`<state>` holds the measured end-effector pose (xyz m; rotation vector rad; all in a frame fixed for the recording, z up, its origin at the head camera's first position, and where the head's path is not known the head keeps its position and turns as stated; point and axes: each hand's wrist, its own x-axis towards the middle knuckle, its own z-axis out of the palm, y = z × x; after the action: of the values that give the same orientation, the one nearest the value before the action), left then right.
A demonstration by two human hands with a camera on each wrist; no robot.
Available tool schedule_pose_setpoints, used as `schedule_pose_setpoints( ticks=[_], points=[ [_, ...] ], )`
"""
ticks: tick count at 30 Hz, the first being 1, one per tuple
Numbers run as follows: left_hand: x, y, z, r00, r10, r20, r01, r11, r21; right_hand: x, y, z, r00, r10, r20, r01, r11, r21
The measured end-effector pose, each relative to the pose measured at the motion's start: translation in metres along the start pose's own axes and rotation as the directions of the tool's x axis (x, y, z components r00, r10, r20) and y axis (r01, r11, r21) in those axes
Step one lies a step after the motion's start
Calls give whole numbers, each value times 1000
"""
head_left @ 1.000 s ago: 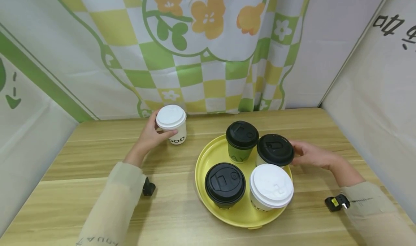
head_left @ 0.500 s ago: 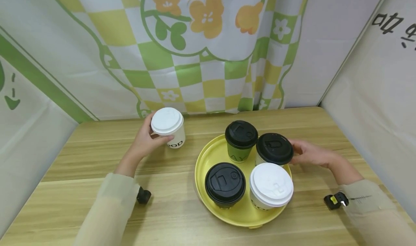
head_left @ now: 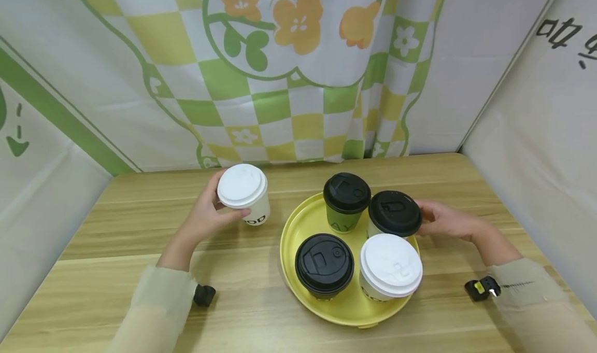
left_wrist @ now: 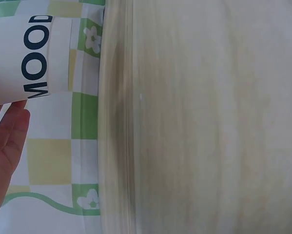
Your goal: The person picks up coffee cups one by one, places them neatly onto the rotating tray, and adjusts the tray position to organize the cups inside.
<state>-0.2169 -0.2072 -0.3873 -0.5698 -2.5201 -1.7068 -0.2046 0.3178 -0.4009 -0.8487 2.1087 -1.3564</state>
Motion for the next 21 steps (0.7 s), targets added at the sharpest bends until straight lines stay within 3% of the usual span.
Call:
schedule_pose_setpoints(
  ticks=[21],
  points=[
    [-10,3,2,999,16,40,-17,1000,20,5,5,-3,1000,-6,-17,6,1000,-5]
  ],
)
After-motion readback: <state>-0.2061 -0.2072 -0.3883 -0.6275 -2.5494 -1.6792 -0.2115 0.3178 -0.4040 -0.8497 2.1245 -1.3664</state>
